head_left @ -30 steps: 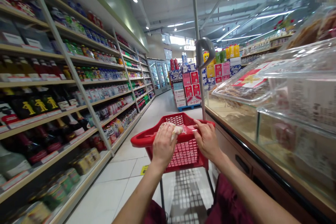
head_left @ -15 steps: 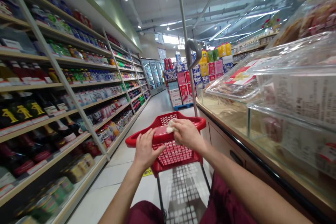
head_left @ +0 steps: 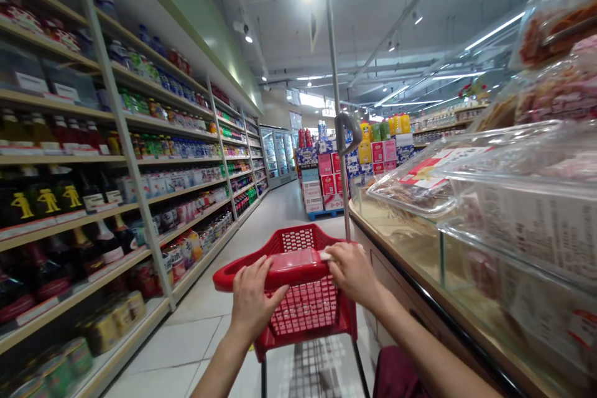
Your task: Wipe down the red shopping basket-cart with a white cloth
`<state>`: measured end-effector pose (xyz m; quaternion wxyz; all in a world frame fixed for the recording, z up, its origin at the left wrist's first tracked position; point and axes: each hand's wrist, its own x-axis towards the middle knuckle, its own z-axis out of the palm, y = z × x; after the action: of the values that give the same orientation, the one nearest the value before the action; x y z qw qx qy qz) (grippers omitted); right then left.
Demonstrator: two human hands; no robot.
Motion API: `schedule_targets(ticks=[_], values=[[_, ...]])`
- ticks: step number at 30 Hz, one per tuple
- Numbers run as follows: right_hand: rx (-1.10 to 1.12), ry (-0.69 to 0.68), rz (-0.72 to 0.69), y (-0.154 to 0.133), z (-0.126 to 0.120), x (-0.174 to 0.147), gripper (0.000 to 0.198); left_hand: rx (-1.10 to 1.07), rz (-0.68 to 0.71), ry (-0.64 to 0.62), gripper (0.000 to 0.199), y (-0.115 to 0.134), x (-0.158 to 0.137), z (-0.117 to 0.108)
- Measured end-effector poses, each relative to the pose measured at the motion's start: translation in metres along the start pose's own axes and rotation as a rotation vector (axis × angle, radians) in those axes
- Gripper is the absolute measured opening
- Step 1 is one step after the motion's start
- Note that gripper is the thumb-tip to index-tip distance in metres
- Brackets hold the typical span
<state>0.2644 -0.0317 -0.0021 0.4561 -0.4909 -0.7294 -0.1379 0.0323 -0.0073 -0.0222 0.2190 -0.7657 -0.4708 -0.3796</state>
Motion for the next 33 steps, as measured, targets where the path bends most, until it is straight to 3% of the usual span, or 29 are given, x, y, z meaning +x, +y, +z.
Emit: schedule_targets(ticks=[2, 5, 8, 10, 14, 17, 22, 29, 33], values=[[-0.004, 0.0, -0.065, -0.01, 0.004, 0.0, 0.024, 0.001, 0.019, -0.002, 0.051, -0.002, -0.001, 0.0], [-0.01, -0.035, -0.102, 0.005, -0.003, 0.004, 0.023, -0.012, 0.036, -0.006, 0.048, -0.004, -0.001, -0.001], [-0.029, -0.019, 0.039, 0.029, -0.012, 0.006, 0.023, -0.022, 0.017, 0.011, 0.046, 0.001, -0.002, -0.002], [-0.031, 0.022, 0.095, 0.027, -0.008, 0.003, 0.026, -0.024, -0.007, 0.028, 0.046, 0.007, -0.002, -0.002], [-0.048, 0.082, -0.085, -0.01, 0.018, -0.007, 0.028, -0.034, -0.03, 0.015, 0.045, 0.014, -0.001, -0.002], [-0.054, 0.078, -0.171, -0.014, 0.022, -0.009, 0.03, -0.038, -0.039, -0.023, 0.045, 0.015, 0.0, -0.003], [-0.112, 0.113, 0.026, 0.022, 0.005, -0.005, 0.027, -0.054, -0.051, -0.045, 0.046, 0.016, 0.001, -0.004], [-0.07, 0.125, -0.107, -0.004, 0.022, -0.011, 0.029, -0.046, -0.034, -0.034, 0.043, 0.011, 0.0, -0.005], [-0.098, 0.168, 0.05, 0.021, 0.011, -0.006, 0.028, -0.032, -0.031, -0.038, 0.044, 0.009, -0.001, -0.005]])
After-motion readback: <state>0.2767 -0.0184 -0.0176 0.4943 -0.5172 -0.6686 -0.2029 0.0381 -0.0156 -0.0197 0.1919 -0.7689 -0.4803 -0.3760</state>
